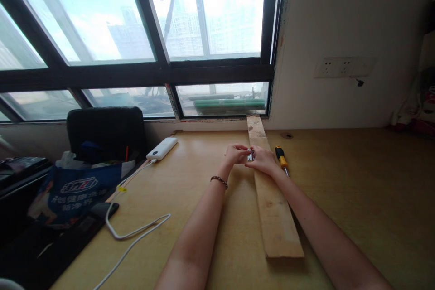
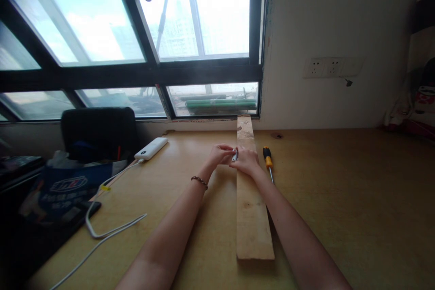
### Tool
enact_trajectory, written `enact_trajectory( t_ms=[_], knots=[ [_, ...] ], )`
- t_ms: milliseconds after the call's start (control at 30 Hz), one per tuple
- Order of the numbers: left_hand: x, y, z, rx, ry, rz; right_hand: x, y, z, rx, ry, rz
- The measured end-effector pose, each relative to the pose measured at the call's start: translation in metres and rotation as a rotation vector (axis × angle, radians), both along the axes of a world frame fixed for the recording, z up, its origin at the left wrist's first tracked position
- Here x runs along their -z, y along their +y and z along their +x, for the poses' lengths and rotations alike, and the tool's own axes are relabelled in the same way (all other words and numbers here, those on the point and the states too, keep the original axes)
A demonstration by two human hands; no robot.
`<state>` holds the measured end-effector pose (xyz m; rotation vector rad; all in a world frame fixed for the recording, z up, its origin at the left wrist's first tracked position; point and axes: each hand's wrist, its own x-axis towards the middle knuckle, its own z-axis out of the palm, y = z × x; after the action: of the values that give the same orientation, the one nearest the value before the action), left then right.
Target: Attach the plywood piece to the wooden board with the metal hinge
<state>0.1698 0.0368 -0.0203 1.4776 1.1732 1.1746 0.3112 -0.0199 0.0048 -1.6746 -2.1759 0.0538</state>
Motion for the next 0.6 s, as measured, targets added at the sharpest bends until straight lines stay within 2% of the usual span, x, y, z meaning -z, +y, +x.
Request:
enact_trajectory(
  t_ms=[233,400,600],
  knots=[
    [-0.011,-0.009,-0.001,0.082,-0.102,-0.089,-0.003,-0.002,0.000,-0.003,-0.009,-0.017],
    [-0.015,-0.009,-0.003,0.087,-0.050,-0.008,0.002,0.002,0.001,-0.013,0.008,0.015],
    [-0.015,-0.010,-0.005,0.124,-0.014,-0.016,0.006,0.003,0.001,-0.006,0.005,0.031]
  ],
)
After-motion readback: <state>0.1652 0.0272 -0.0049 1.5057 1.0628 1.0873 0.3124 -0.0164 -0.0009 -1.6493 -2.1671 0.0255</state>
